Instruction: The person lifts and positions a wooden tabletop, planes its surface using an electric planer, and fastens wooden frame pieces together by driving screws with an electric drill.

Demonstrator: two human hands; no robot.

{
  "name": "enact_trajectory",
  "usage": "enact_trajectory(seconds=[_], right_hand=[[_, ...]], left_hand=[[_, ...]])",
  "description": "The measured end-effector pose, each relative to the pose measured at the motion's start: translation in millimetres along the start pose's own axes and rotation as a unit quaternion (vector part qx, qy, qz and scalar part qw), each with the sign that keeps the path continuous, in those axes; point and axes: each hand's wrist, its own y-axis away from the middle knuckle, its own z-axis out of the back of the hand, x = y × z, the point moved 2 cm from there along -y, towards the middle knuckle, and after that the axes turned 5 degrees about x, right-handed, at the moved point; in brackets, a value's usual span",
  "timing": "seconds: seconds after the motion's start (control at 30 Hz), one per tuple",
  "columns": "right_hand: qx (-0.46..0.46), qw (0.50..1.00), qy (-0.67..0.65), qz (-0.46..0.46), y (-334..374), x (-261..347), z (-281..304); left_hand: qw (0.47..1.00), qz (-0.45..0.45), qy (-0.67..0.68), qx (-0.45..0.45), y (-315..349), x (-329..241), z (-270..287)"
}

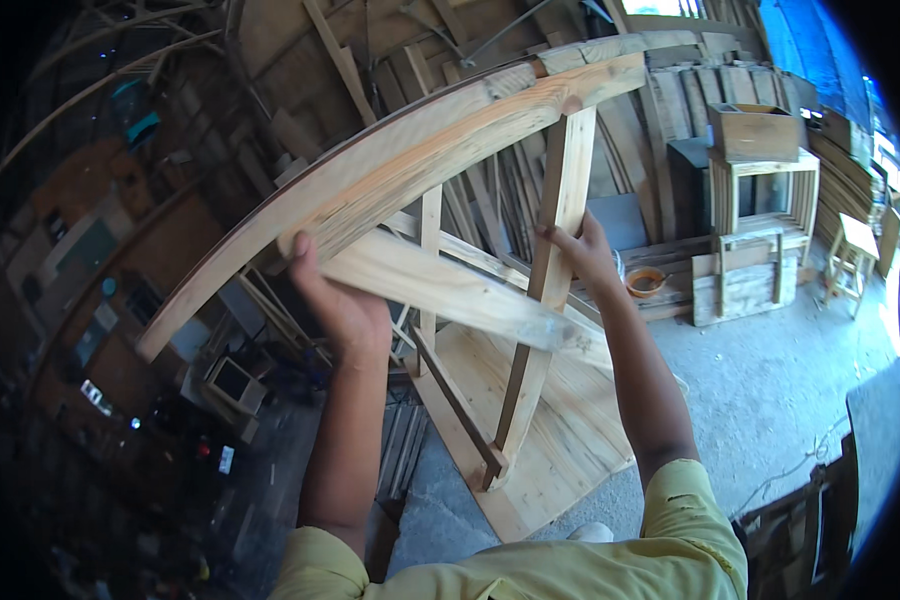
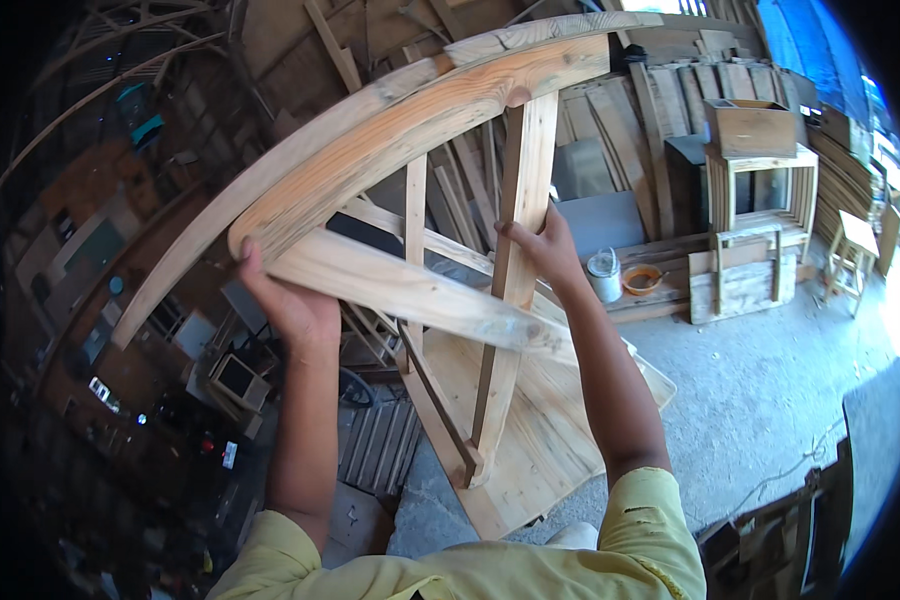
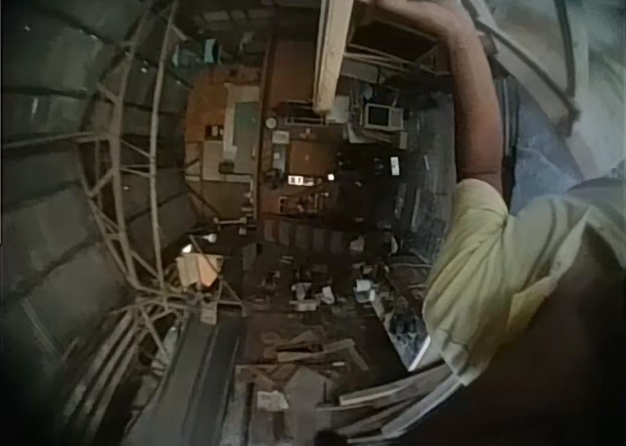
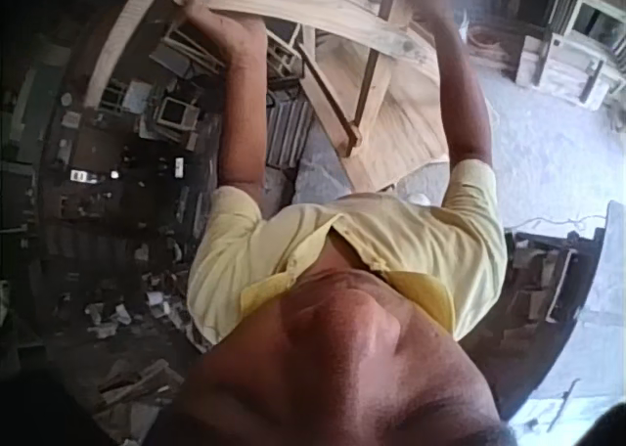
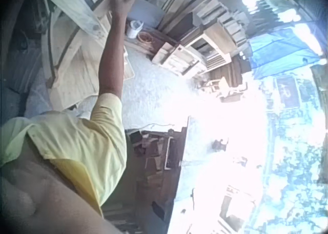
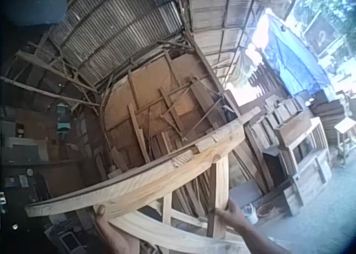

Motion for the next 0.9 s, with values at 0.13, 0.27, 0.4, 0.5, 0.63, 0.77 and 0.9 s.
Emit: enact_trajectory(seconds=[0.13, 0.27, 0.4, 0.5, 0.63, 0.77, 0.9], right_hand=[[-0.095, 0.989, 0.11, 0.013, 46, -30, -1], [-0.336, 0.92, 0.189, 0.068, 154, -75, -6], [-0.319, 0.91, 0.226, -0.14, 297, -170, -35], [-0.12, 0.91, 0.235, -0.319, 380, -227, -79], [-0.081, 0.897, 0.004, -0.434, 388, -221, -108], [0.061, 0.928, 0.07, -0.361, 394, -202, -137], [0.094, 0.883, 0.2, -0.414, 409, -263, -148]], left_hand=[[0.991, 0.081, -0.053, 0.096, 12, -14, 31], [0.951, 0.188, -0.148, 0.196, 36, -51, 99], [0.851, 0.377, -0.167, 0.325, 90, -100, 210], [0.798, 0.501, -0.155, 0.298, 142, -118, 294], [0.796, 0.537, -0.153, 0.235, 210, -106, 369], [0.789, 0.569, -0.104, 0.21, 243, -78, 390], [0.796, 0.561, -0.123, 0.194, 257, -29, 439]])
